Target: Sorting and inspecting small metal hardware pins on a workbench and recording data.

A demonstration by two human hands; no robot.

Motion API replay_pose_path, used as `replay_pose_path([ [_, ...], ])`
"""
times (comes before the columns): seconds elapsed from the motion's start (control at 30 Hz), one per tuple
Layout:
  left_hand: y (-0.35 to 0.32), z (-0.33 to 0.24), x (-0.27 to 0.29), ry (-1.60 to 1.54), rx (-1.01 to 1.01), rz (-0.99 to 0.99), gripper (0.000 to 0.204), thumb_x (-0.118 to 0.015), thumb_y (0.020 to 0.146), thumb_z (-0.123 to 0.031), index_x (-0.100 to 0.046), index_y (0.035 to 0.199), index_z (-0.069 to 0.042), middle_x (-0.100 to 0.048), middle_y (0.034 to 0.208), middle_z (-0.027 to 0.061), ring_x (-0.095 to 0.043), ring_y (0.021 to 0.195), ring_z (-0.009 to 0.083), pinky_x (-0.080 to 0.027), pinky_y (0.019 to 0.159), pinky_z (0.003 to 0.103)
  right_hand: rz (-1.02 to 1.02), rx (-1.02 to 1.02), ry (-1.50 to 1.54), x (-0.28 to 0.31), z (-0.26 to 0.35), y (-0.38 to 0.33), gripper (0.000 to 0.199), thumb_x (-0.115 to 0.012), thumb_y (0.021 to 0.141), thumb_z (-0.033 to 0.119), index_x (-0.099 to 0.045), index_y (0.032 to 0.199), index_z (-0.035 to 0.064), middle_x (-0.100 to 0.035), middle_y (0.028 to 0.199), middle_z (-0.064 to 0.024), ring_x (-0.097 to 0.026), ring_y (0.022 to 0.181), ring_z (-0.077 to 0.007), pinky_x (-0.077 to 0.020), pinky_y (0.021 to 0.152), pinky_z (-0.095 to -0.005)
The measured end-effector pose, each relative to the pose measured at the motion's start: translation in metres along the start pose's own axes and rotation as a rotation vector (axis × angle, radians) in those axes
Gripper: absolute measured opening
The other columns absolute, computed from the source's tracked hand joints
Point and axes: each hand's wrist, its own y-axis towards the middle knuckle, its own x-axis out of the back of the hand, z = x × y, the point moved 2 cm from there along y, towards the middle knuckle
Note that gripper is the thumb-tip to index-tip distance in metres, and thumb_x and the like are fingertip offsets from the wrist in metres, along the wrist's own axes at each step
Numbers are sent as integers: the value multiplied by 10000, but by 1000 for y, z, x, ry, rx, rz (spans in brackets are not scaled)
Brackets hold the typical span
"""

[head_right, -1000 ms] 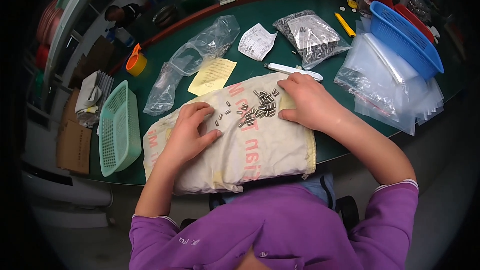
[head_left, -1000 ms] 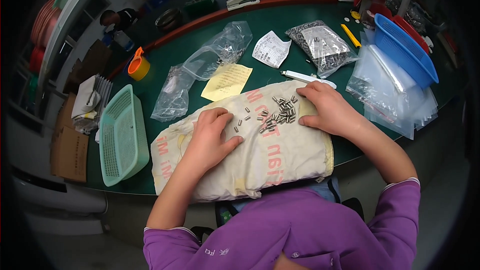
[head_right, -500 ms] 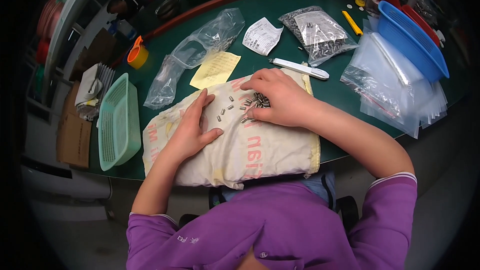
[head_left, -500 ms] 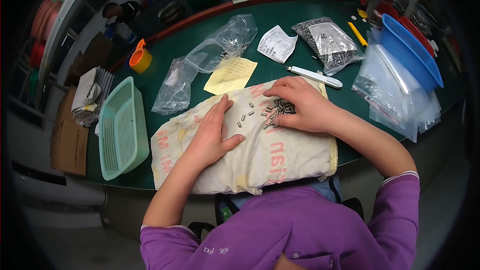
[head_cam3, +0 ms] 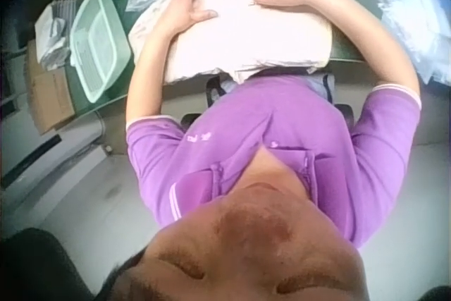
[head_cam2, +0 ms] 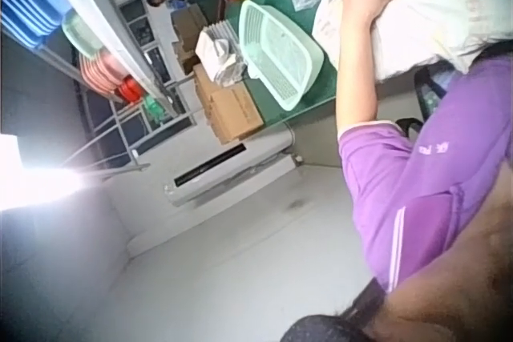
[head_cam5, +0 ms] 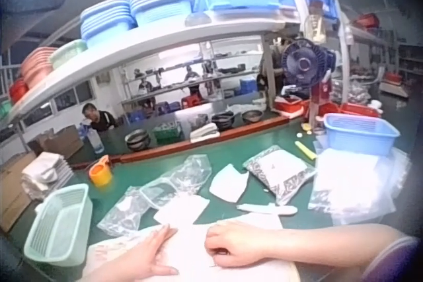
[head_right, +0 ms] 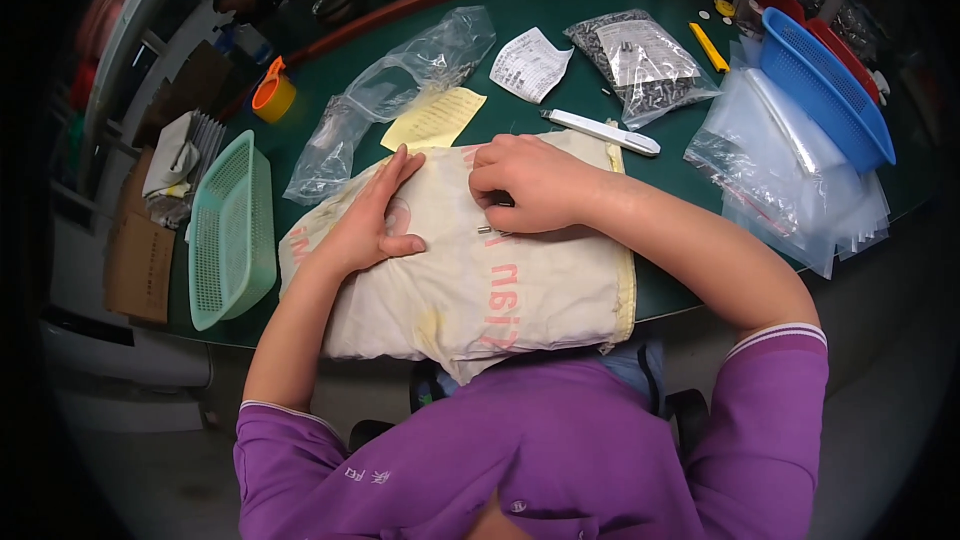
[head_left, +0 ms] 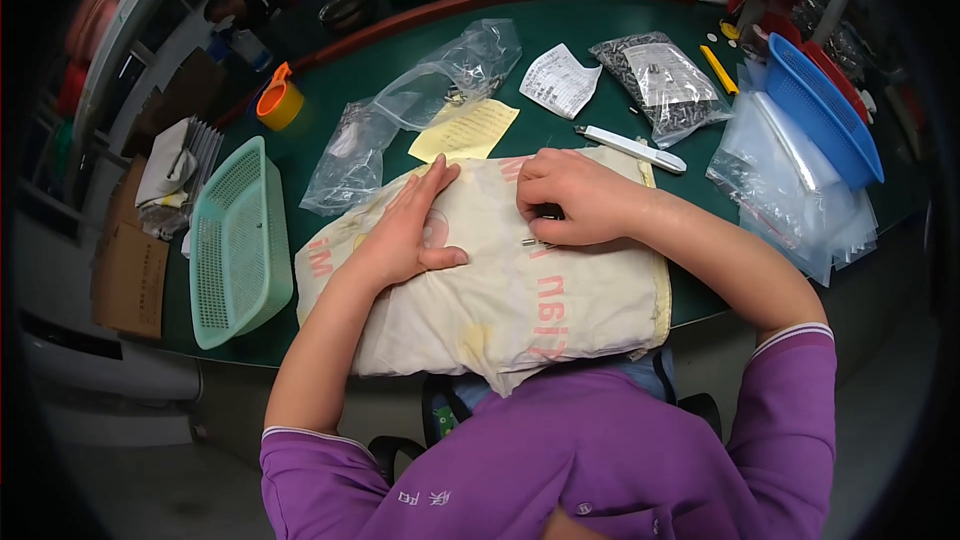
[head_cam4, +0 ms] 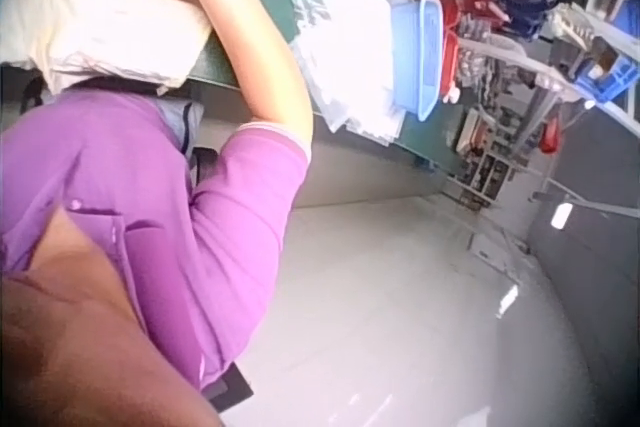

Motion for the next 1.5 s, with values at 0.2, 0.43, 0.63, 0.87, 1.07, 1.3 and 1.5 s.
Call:
replay_pose_path([
  [0.2,0,6,4,-9,-38,14,1074,-738,563,-348,-85,1379,-105,-301,1375,98,-227,1287,285,-170,1058,365,-271,-76,103,11,6,-29,220,-602,723,178,-568,913,73,-517,959,-81,-491,950,-232,-383,838,-336],
  [0.43,-23,-68,-2,158,-111,-265,380,-645,692,-88,-519,1044,-19,-446,1184,142,-400,1133,315,-343,928,387,-342,-407,358,12,-6,-40,289,-588,758,136,-540,1030,49,-482,1036,-89,-498,957,-223,-415,835,-305],
  [0.63,-46,-124,-50,-156,-197,-189,242,-618,684,-28,-559,919,-10,-531,1012,121,-510,957,279,-416,802,346,-228,-188,25,-6,10,-25,439,-703,632,282,-568,1014,112,-499,1049,-74,-448,1031,-245,-309,911,-370],
  [0.87,-41,-109,-68,-28,-143,-293,287,-633,666,-50,-540,935,-12,-510,1017,118,-473,976,294,-378,847,362,-301,-99,9,-15,8,-19,195,-676,614,196,-576,765,125,-520,867,-21,-464,879,-224,-334,809,-357],
  [1.07,-42,-109,-68,-60,-135,-288,290,-631,661,-35,-541,936,-17,-511,1016,120,-470,981,306,-378,844,369,-259,-152,67,-8,3,-35,133,-637,645,141,-565,746,95,-524,833,-32,-472,846,-218,-360,780,-335],
  [1.3,-62,-131,-81,-1631,54,592,311,-340,939,-218,-497,1032,34,-520,1074,152,-532,992,207,-451,830,293,-351,-383,478,3,-5,-35,178,-474,851,134,-581,961,44,-563,896,-57,-510,872,-142,-420,762,-278],
  [1.5,-54,-115,-159,-2118,558,848,375,-303,946,-197,-367,1200,72,-463,1182,179,-516,1046,224,-429,913,319,-232,-278,949,-7,-11,-23,362,-365,930,251,-579,939,-41,-606,887,-100,-581,796,-141,-462,754,-259],
])
